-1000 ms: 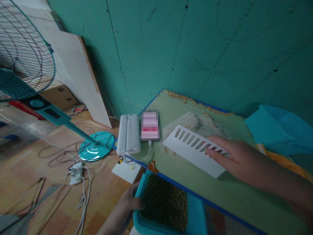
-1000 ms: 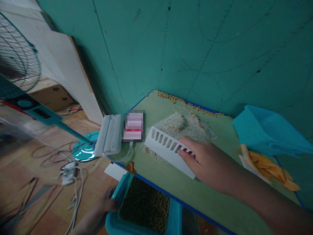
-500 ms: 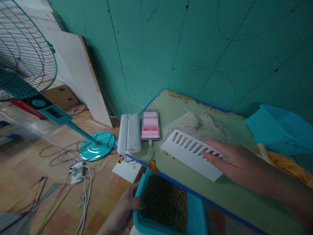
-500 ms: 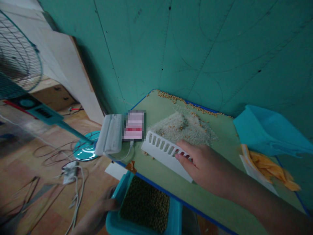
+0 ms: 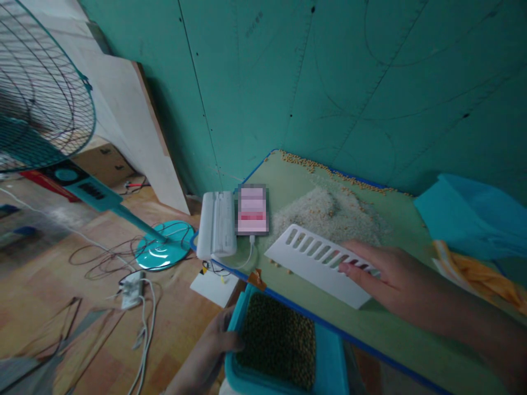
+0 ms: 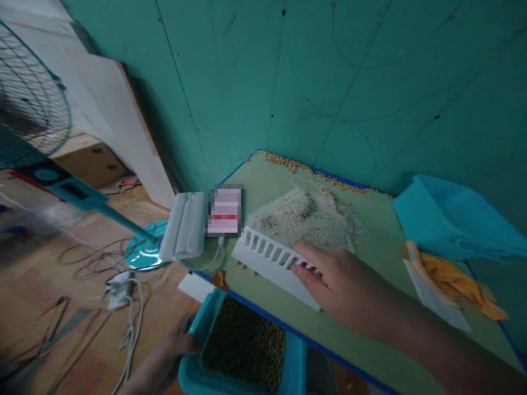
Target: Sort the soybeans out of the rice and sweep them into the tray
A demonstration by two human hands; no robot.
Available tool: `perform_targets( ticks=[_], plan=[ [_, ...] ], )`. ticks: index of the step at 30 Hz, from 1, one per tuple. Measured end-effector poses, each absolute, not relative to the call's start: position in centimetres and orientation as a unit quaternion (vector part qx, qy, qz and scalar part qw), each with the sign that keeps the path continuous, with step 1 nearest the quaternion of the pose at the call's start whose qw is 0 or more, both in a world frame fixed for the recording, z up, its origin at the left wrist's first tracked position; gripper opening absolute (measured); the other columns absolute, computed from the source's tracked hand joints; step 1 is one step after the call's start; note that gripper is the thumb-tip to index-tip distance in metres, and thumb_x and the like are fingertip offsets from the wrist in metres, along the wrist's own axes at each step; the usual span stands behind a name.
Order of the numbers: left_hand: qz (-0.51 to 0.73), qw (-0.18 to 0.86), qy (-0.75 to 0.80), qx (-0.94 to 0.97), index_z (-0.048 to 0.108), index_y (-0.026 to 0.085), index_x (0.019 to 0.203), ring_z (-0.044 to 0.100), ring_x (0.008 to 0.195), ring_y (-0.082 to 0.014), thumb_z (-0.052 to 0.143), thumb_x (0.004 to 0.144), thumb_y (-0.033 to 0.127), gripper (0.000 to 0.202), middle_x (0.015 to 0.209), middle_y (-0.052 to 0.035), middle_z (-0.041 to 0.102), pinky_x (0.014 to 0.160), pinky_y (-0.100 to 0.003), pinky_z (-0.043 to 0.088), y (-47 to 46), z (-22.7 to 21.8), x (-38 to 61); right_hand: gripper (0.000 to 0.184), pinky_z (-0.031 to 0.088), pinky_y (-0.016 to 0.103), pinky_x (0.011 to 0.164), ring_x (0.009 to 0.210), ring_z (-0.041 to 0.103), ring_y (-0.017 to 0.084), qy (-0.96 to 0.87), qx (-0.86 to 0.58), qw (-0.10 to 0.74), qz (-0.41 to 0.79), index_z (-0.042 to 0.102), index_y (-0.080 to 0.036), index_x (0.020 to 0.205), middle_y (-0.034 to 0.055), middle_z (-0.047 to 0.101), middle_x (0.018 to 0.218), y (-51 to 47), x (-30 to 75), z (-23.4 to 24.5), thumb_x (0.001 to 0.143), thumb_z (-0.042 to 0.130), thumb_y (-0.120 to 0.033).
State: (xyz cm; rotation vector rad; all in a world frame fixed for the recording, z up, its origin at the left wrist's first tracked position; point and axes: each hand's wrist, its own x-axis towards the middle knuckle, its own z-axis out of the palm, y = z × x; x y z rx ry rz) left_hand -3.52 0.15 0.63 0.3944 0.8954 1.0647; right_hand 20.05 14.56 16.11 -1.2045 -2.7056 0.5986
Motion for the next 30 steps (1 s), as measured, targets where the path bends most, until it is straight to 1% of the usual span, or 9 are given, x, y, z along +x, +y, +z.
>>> perform_targets(
  ticks=[3,6,11,16,19,21,23,26,30],
  plan=[
    [0.489,0.753,0.404,0.174,0.067,0.017,0.104,0.068,0.079,-0.0302,0.059,0.048,0.004,0.058,0.084,-0.0057,0.076,0.069,-0.038,0.053,0.2,0.6,-3.6,0.021,0.045,0.021,0.05,0.06,0.063,0.013,-0.895,-0.384,0.041,0.221,0.06,-0.022,0.093,0.0011,0.068,0.074,14.5,20.0,16.1,0.088,0.041,-0.028],
    [0.487,0.758,0.397,0.176,0.066,0.016,0.107,0.068,0.08,-0.0313,0.059,0.049,0.004,0.06,0.08,-0.0062,0.077,0.067,-0.038,0.054,0.3,0.9,-3.5,0.021,0.045,0.022,0.05,0.061,0.063,0.014,-0.896,-0.384,0.045,0.219,0.061,-0.022,0.095,0.0015,0.068,0.075,14.5,20.0,16.1,0.088,0.041,-0.028],
    [0.498,0.756,0.381,0.186,0.066,0.016,0.107,0.066,0.086,-0.0328,0.06,0.05,0.005,0.059,0.086,-0.0079,0.076,0.068,-0.038,0.053,0.3,1.0,-3.5,0.023,0.045,0.023,0.052,0.064,0.063,0.015,-0.902,-0.369,0.051,0.216,0.061,-0.022,0.095,0.0028,0.069,0.078,14.5,20.0,16.1,0.088,0.04,-0.028],
    [0.5,0.751,0.387,0.19,0.067,0.018,0.105,0.067,0.084,-0.0315,0.059,0.051,0.006,0.056,0.085,-0.0059,0.076,0.073,-0.039,0.051,0.3,1.3,-4.2,0.023,0.044,0.023,0.053,0.067,0.064,0.016,-0.916,-0.351,0.042,0.191,0.061,-0.022,0.097,0.0027,0.069,0.08,14.5,20.1,16.0,0.089,0.04,-0.029],
    [0.5,0.748,0.389,0.197,0.069,0.021,0.103,0.066,0.086,-0.0299,0.059,0.051,0.007,0.055,0.085,-0.0041,0.076,0.074,-0.037,0.05,0.3,1.8,-4.8,0.024,0.043,0.024,0.052,0.066,0.064,0.016,-0.921,-0.347,0.033,0.172,0.059,-0.023,0.1,0.0026,0.068,0.082,14.2,20.2,15.8,0.089,0.038,-0.029],
    [0.5,0.742,0.4,0.199,0.07,0.022,0.101,0.066,0.087,-0.0293,0.06,0.051,0.008,0.053,0.086,-0.0035,0.076,0.072,-0.035,0.051,0.2,2.2,-5.1,0.023,0.043,0.024,0.052,0.065,0.063,0.015,-0.924,-0.341,0.03,0.17,0.058,-0.023,0.098,0.0017,0.068,0.081,14.0,20.2,15.9,0.09,0.037,-0.028],
    [0.498,0.737,0.412,0.197,0.071,0.023,0.099,0.066,0.087,-0.0289,0.061,0.051,0.01,0.05,0.085,-0.0031,0.076,0.071,-0.034,0.051,0.2,2.6,-5.4,0.021,0.042,0.024,0.053,0.063,0.062,0.014,-0.927,-0.33,0.026,0.176,0.058,-0.024,0.092,-0.0005,0.066,0.075,13.8,20.0,16.0,0.09,0.037,-0.025],
    [0.502,0.733,0.419,0.19,0.072,0.024,0.096,0.066,0.085,-0.0277,0.062,0.051,0.009,0.049,0.082,-0.0016,0.076,0.072,-0.034,0.051,0.1,3.0,-5.4,0.02,0.042,0.023,0.052,0.061,0.061,0.012,-0.932,-0.316,0.029,0.178,0.056,-0.025,0.088,-0.0032,0.064,0.07,13.4,19.9,16.2,0.089,0.037,-0.022],
    [0.51,0.729,0.419,0.181,0.072,0.021,0.097,0.067,0.08,-0.0273,0.061,0.05,0.009,0.049,0.075,-0.0015,0.076,0.072,-0.034,0.052,0.1,3.1,-5.1,0.021,0.043,0.023,0.05,0.063,0.062,0.013,-0.945,-0.296,0.049,0.133,0.056,-0.026,0.093,-0.0016,0.066,0.077,12.3,20.7,15.8,0.088,0.036,-0.019]
  ],
)
